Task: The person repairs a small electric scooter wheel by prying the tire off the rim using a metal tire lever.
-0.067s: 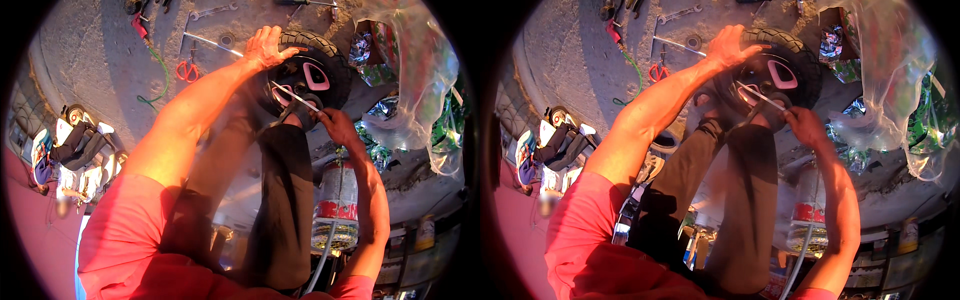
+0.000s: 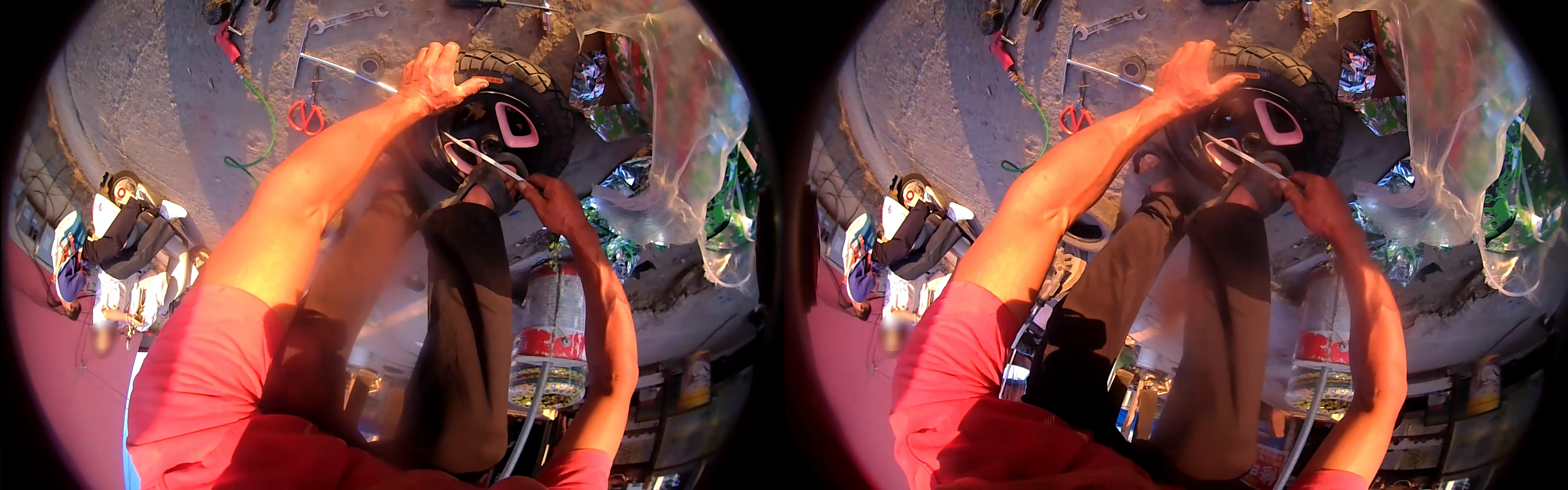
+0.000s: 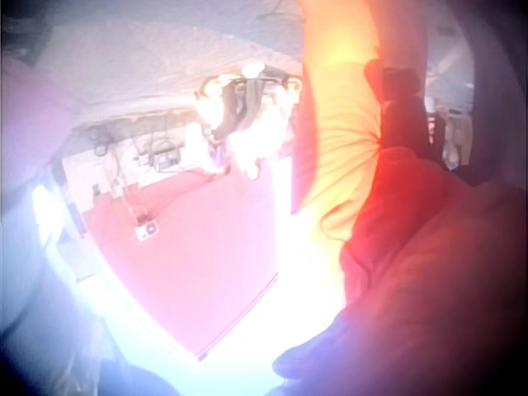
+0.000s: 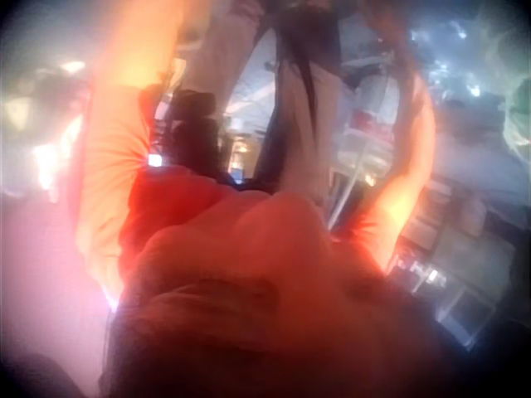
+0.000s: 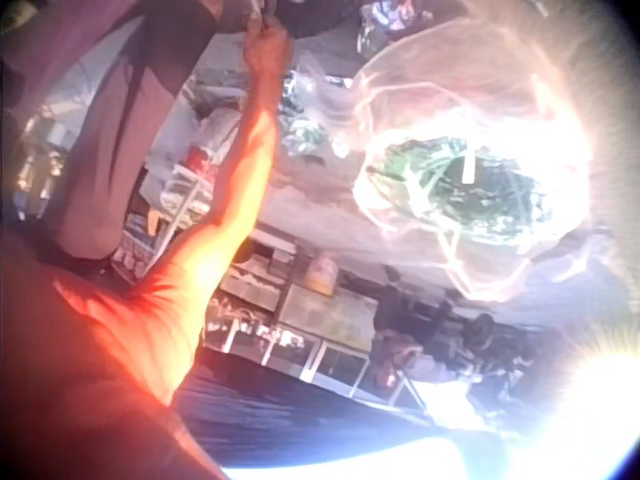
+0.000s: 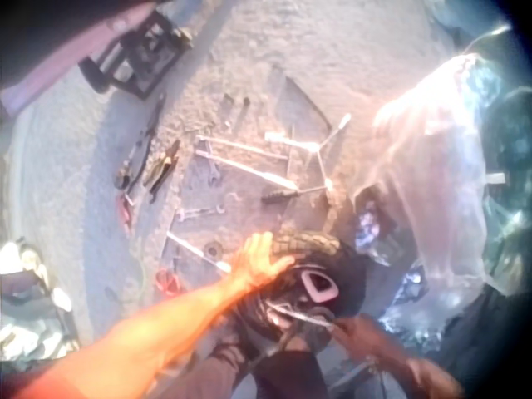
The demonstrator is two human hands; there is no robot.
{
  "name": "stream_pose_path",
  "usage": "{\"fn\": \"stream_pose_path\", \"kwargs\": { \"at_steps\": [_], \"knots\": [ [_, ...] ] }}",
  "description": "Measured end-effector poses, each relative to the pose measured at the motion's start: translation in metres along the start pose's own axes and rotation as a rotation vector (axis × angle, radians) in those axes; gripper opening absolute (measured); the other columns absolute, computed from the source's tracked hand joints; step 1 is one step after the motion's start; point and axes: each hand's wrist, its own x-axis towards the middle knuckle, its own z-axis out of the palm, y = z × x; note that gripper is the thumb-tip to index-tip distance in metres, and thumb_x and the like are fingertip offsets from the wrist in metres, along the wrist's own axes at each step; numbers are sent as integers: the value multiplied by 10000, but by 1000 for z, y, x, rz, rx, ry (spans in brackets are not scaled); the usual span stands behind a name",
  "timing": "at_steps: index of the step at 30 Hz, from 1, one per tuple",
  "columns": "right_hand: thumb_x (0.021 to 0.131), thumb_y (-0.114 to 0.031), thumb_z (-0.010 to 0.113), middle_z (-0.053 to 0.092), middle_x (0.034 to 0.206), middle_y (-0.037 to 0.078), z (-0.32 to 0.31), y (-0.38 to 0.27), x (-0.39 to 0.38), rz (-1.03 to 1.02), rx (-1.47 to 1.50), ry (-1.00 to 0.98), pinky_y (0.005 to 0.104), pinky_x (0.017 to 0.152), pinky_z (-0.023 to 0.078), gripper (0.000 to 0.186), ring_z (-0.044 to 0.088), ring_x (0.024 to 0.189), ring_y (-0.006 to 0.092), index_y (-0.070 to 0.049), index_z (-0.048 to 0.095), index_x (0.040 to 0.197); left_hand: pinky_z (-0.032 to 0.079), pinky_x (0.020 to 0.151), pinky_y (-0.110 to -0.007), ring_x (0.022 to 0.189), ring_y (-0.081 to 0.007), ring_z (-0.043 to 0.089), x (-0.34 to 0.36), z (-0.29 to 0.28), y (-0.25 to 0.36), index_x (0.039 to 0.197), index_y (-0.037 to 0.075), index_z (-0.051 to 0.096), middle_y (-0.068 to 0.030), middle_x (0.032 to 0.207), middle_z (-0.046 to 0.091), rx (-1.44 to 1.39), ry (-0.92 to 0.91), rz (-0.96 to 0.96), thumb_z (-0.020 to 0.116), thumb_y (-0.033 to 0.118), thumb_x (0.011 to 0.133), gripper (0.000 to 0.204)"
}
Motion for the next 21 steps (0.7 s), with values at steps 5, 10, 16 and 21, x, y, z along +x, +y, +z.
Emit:
{"fn": "stream_pose_path", "kwargs": {
  "at_steps": [5,10,16,21],
  "knots": [
    [959,-408,676,651,732,242,-6,17,24,-204,-286,175,504,623,485,390,664,745,450,-25,699,891,503,928,-493,1135,-381,581,-1,0,-2,1260,80,539,-163,1177,586,11,13,8,748,634,824,735],
    [938,-405,700,665,748,230,-30,14,30,-270,-362,163,522,625,491,377,667,741,438,-36,712,863,496,924,-487,1128,-380,579,3,6,7,1273,65,540,-171,1173,586,-24,5,35,741,634,831,749],
    [919,-425,705,695,772,194,-36,10,59,-369,-447,188,511,651,510,378,683,744,413,-53,731,857,498,930,-510,1129,-384,580,-1,-3,-1,1184,52,546,-183,1157,577,2,4,11,739,650,820,727],
    [914,-404,717,697,775,156,-22,-1,52,-301,-576,311,502,638,500,355,680,732,386,-62,721,821,493,916,-499,1108,-383,579,-2,0,6,1242,57,539,-177,1141,581,-15,9,34,740,631,830,735]
  ]
}}
